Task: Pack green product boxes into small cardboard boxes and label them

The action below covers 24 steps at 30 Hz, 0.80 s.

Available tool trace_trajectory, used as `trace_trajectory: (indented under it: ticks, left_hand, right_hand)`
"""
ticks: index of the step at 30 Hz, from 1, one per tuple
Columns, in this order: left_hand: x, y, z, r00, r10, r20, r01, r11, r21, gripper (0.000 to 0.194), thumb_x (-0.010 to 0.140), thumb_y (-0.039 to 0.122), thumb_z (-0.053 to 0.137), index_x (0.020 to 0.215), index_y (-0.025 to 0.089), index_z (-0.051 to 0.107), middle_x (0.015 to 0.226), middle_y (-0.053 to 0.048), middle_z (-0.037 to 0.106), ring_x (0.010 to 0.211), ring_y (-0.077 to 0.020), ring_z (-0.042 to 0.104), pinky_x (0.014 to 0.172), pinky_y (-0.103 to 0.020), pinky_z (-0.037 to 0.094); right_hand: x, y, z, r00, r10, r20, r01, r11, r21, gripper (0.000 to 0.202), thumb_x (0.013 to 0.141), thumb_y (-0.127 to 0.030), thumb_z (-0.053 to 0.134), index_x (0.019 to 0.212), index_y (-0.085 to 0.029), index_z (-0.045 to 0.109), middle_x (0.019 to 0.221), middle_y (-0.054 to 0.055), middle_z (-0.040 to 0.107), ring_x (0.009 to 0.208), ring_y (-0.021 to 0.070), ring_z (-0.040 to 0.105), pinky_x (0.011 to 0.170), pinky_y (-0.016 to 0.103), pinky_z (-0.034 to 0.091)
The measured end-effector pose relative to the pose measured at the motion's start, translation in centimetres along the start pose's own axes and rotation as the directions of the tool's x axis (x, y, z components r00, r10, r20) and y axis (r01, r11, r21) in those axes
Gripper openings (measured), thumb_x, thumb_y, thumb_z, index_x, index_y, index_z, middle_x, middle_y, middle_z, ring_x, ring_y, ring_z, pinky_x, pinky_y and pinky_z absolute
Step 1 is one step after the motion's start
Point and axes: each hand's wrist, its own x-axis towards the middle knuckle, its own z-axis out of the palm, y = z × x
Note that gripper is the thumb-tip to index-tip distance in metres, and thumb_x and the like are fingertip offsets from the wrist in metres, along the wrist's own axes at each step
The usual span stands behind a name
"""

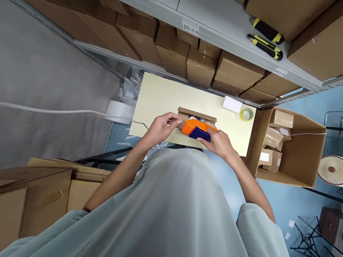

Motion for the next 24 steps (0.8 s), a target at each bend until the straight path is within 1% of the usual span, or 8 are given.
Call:
trace_trajectory:
  ticks: [3,5,9,12,15,18,21,24]
  left_hand:
    - [-0.5,-0.6,0.7,0.997,-0.067,0.024,0.069,0.992,-0.104,0.034,0.092,0.056,0.076,0.096,0.022,0.074,0.100,-0.008,0.081,0.095,-0.0253,0.075,0.093,-0.037,0.061]
    - [-0.7,-1.0,0.6,0.996,-0.090,0.027,0.093,0.986,-0.140,0.037,0.090,0.059,0.078,0.095,0.022,0.074,0.101,-0.009,0.081,0.096,-0.0258,0.075,0.094,-0.038,0.062]
    - [-0.4,-1.9,-1.3,0.990,-0.135,-0.045,0.128,0.983,-0.130,0.040,0.087,0.061,0.081,0.094,0.021,0.075,0.098,-0.008,0.080,0.093,-0.0251,0.073,0.091,-0.037,0.061]
    - [0.6,-2.8,-2.8,0.985,-0.159,-0.059,0.148,0.977,-0.154,0.041,0.084,0.060,0.084,0.093,0.021,0.077,0.096,-0.008,0.080,0.092,-0.0243,0.071,0.092,-0.037,0.060]
    - [1.9,-3.7,-3.3,0.974,-0.226,-0.032,0.211,0.946,-0.248,0.040,0.077,0.056,0.090,0.089,0.020,0.077,0.091,-0.007,0.078,0.089,-0.0232,0.070,0.094,-0.039,0.059]
    - [3.1,-4.7,-3.3,0.943,-0.332,0.002,0.314,0.890,-0.332,0.037,0.072,0.050,0.094,0.083,0.019,0.077,0.082,-0.005,0.074,0.083,-0.0214,0.068,0.093,-0.040,0.060]
    - [3.8,-5.7,-3.5,0.908,-0.419,0.014,0.393,0.837,-0.380,0.033,0.071,0.043,0.096,0.080,0.018,0.077,0.080,-0.004,0.073,0.081,-0.0197,0.067,0.094,-0.040,0.061]
    - [4.1,-6.8,-4.0,0.875,-0.483,0.028,0.451,0.793,-0.409,0.031,0.072,0.039,0.097,0.080,0.017,0.077,0.078,-0.003,0.072,0.078,-0.0179,0.068,0.097,-0.042,0.062]
  right_hand:
    - [-0.5,-0.1,-1.1,0.997,0.020,0.072,-0.021,1.000,0.005,0.046,0.110,-0.062,0.069,0.134,-0.023,0.074,0.107,0.012,0.087,0.098,0.0368,0.083,0.081,0.038,0.056]
    - [-0.8,-0.1,-1.8,0.994,0.033,0.109,-0.035,0.999,0.011,0.045,0.109,-0.061,0.069,0.131,-0.023,0.075,0.101,0.011,0.086,0.092,0.0346,0.082,0.078,0.036,0.052]
    - [-1.0,0.9,-3.0,0.984,0.079,0.162,-0.083,0.996,0.019,0.043,0.107,-0.061,0.068,0.119,-0.021,0.077,0.089,0.009,0.083,0.079,0.0303,0.077,0.071,0.033,0.044]
    - [-0.4,2.0,-3.9,0.981,0.074,0.182,-0.092,0.991,0.096,0.046,0.103,-0.065,0.068,0.113,-0.021,0.077,0.082,0.005,0.079,0.072,0.0256,0.071,0.068,0.032,0.041]
    - [1.4,2.6,-5.0,0.976,0.029,0.215,-0.082,0.967,0.241,0.052,0.097,-0.072,0.070,0.102,-0.021,0.076,0.080,0.004,0.078,0.069,0.0209,0.067,0.067,0.031,0.042]
    - [4.1,2.8,-6.1,0.941,-0.027,0.339,-0.117,0.911,0.396,0.060,0.088,-0.080,0.076,0.093,-0.020,0.075,0.081,0.005,0.079,0.068,0.0193,0.068,0.067,0.031,0.048]
    - [7.0,2.9,-6.5,0.901,-0.061,0.429,-0.140,0.896,0.421,0.065,0.082,-0.085,0.080,0.087,-0.020,0.076,0.079,0.004,0.079,0.070,0.0197,0.070,0.067,0.031,0.052]
    - [9.6,3.0,-6.2,0.884,-0.070,0.463,-0.129,0.914,0.385,0.067,0.079,-0.086,0.082,0.081,-0.020,0.075,0.075,0.004,0.076,0.069,0.0191,0.068,0.065,0.030,0.050]
